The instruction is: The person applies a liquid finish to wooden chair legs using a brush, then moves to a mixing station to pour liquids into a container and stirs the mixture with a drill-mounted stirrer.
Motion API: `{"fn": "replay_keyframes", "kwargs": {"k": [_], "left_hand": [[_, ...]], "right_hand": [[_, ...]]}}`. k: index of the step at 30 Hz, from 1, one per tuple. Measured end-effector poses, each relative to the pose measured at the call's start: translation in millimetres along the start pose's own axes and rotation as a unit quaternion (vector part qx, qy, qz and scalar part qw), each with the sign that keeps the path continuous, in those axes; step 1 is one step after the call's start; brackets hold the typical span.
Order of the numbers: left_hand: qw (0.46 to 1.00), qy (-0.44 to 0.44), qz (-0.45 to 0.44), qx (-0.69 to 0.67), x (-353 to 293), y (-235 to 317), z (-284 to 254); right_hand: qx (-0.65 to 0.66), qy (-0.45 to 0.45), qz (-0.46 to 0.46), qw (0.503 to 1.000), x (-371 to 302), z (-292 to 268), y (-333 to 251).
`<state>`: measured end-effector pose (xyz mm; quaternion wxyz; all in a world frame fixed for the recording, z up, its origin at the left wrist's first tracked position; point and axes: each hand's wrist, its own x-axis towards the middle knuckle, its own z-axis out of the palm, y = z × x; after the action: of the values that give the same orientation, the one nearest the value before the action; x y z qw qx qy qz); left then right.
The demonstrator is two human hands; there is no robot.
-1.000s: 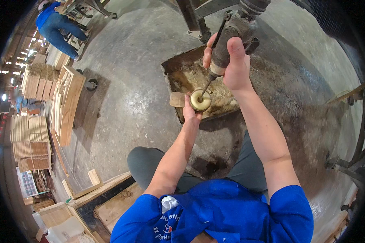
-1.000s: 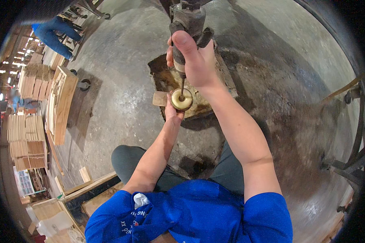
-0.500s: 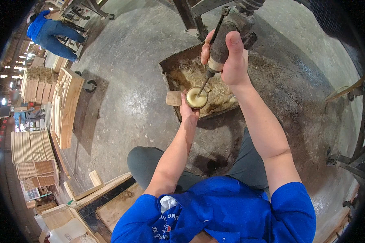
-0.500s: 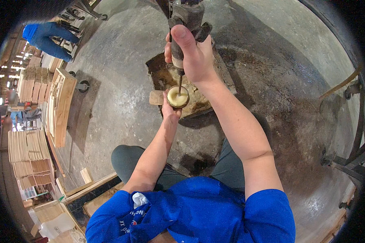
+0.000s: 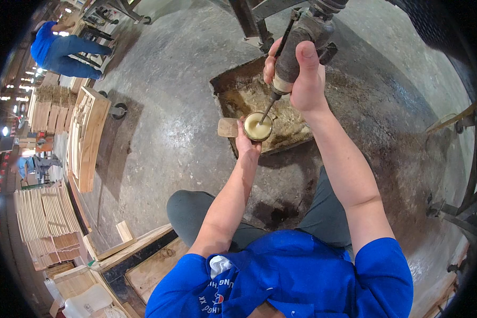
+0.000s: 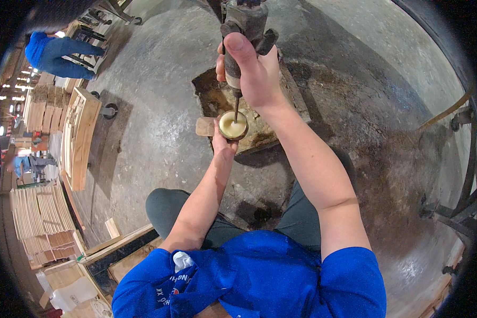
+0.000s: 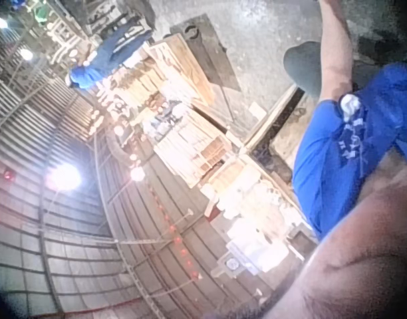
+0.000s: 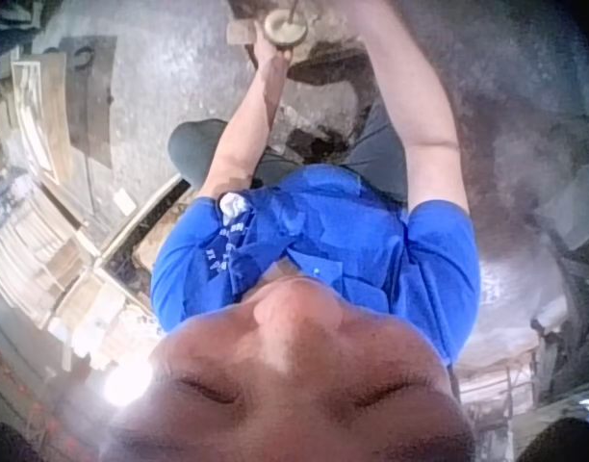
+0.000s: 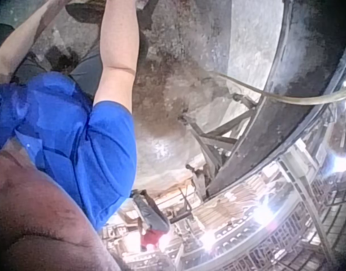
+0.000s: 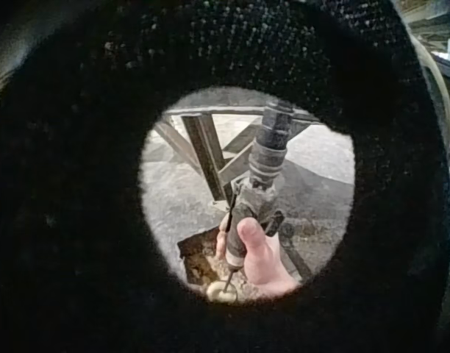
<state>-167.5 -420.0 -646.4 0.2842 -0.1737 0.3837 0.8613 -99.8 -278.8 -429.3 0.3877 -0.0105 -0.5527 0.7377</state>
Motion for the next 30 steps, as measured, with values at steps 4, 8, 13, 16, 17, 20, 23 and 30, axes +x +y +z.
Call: {"fn": "replay_keyframes", "kwargs": {"k": [4, 8, 13, 16, 17, 20, 23, 30], "left_hand": [[1.000, -0.003, -0.016, 0.017, 0.7, 0.6, -2.6], [1.000, -0.020, -0.009, 0.010, 1.6, -1.0, -2.3], [1.000, -0.017, -0.013, 0.019, 1.6, -3.4, -0.6], [0.999, -0.046, -0.012, 0.004, 4.8, 0.3, -7.4], [0.999, -0.041, -0.013, 0.007, 5.4, -0.4, -7.1], [0.999, -0.034, -0.011, 0.014, 6.7, -1.0, -7.5], [0.999, -0.037, -0.004, 0.011, 6.5, -0.5, -7.5], [0.999, -0.042, 0.001, 0.011, 3.8, 1.4, -6.2]], "right_hand": [[-0.010, -0.006, -0.009, 1.000, -0.6, -0.3, -1.8], [-0.014, -0.013, -0.014, 1.000, -0.2, -1.6, -3.0], [-0.021, -0.010, -0.020, 1.000, -1.5, -2.0, -4.2], [-0.015, -0.014, -0.021, 1.000, -1.8, 1.8, -5.5], [-0.016, -0.012, -0.022, 1.000, -1.8, 1.6, -5.4], [-0.017, -0.006, -0.022, 1.000, -2.1, 1.1, -5.1], [-0.018, -0.007, -0.021, 1.000, -2.0, 1.5, -6.0], [-0.016, 0.001, -0.018, 1.000, -2.7, 3.7, -7.2]]}}
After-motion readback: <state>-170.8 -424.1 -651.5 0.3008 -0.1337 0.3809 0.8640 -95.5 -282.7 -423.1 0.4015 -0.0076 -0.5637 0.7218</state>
